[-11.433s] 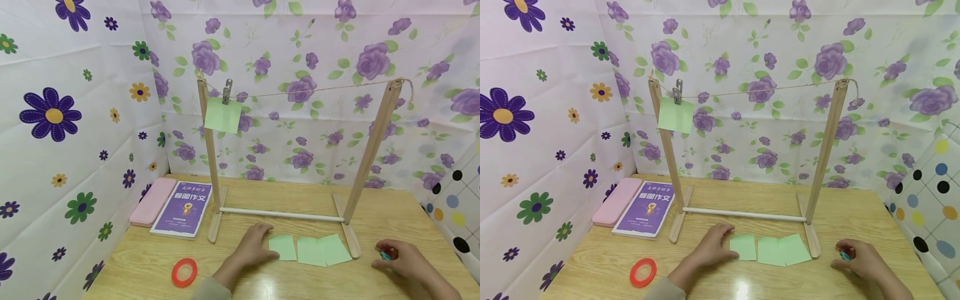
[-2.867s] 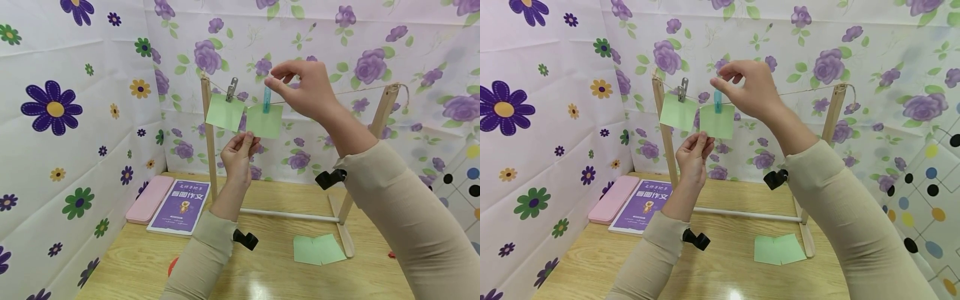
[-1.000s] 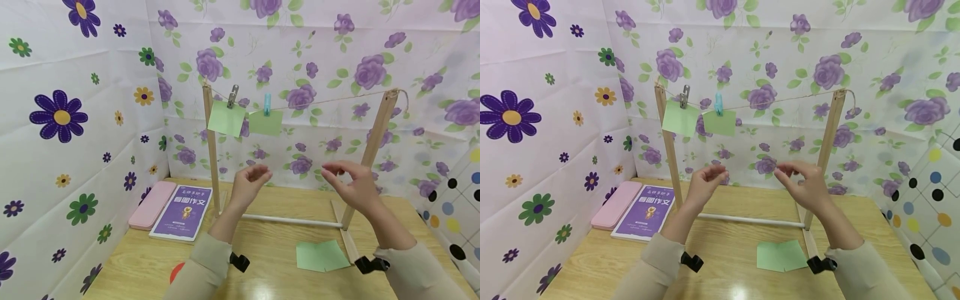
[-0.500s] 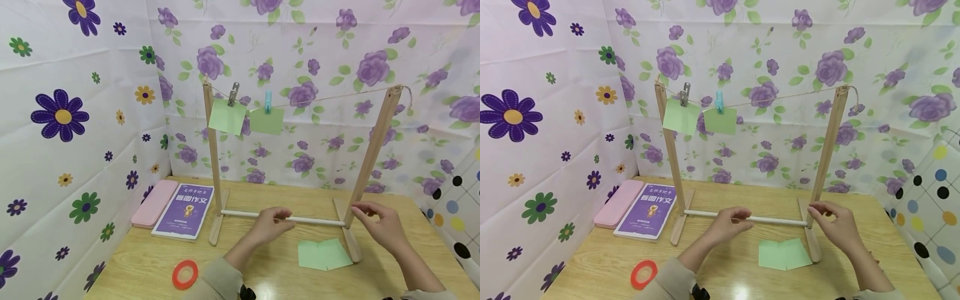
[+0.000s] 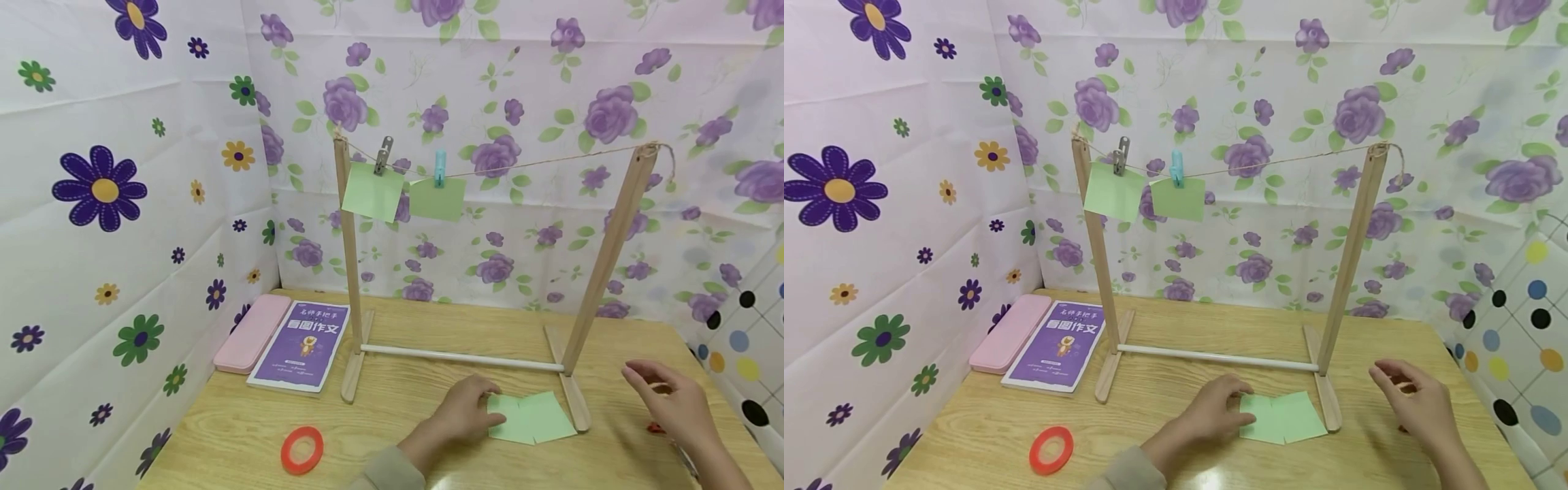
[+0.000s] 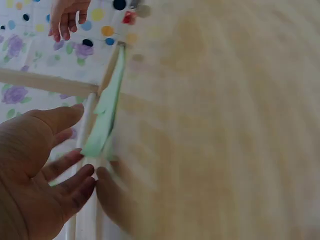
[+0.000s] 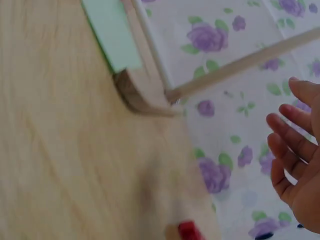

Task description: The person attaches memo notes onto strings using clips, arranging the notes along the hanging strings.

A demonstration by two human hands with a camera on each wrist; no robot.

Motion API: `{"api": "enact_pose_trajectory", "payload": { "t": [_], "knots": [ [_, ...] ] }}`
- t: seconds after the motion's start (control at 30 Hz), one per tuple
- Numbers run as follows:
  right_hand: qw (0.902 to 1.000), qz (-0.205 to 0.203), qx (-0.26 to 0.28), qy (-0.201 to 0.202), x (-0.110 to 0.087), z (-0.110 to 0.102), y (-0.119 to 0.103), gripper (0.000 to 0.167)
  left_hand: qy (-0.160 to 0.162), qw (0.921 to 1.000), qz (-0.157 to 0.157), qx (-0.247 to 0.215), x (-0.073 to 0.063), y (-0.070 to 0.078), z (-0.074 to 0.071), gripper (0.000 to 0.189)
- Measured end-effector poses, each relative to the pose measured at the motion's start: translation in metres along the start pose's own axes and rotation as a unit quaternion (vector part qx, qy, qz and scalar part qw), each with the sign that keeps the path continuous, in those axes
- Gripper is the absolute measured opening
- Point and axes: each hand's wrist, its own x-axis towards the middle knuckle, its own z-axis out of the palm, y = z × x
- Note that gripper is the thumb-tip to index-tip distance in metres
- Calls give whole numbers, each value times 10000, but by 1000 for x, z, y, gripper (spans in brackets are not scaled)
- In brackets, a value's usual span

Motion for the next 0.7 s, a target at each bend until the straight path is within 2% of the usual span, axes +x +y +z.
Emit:
{"api": "enact_pose_trajectory", "payload": {
  "t": [0.07,0.13,0.2,0.3,0.4,0.5,0.7],
  "knots": [
    [9994,138,-280,-180,-1,-3,13,49,-169,9957,419,813,-3,-1,5,39],
    [9958,463,-591,-519,-2,-7,26,61,-260,9869,797,1377,-6,-1,9,33],
    [9883,814,-928,-901,-2,-12,40,74,-302,9806,1016,1650,-9,-1,10,29],
    [9751,1145,-1282,-1404,-2,-14,58,86,-285,9770,1033,1844,-11,-1,8,28],
    [9676,1207,-1284,-1810,-5,-11,70,85,-268,9807,844,1745,-11,-1,5,31],
    [9658,1244,-1001,-2044,-8,-5,76,80,-287,9867,661,1455,-13,-4,1,33],
    [9745,1067,-601,-1878,-13,1,78,77,-318,9970,394,592,-18,-16,-12,41]
  ]
}}
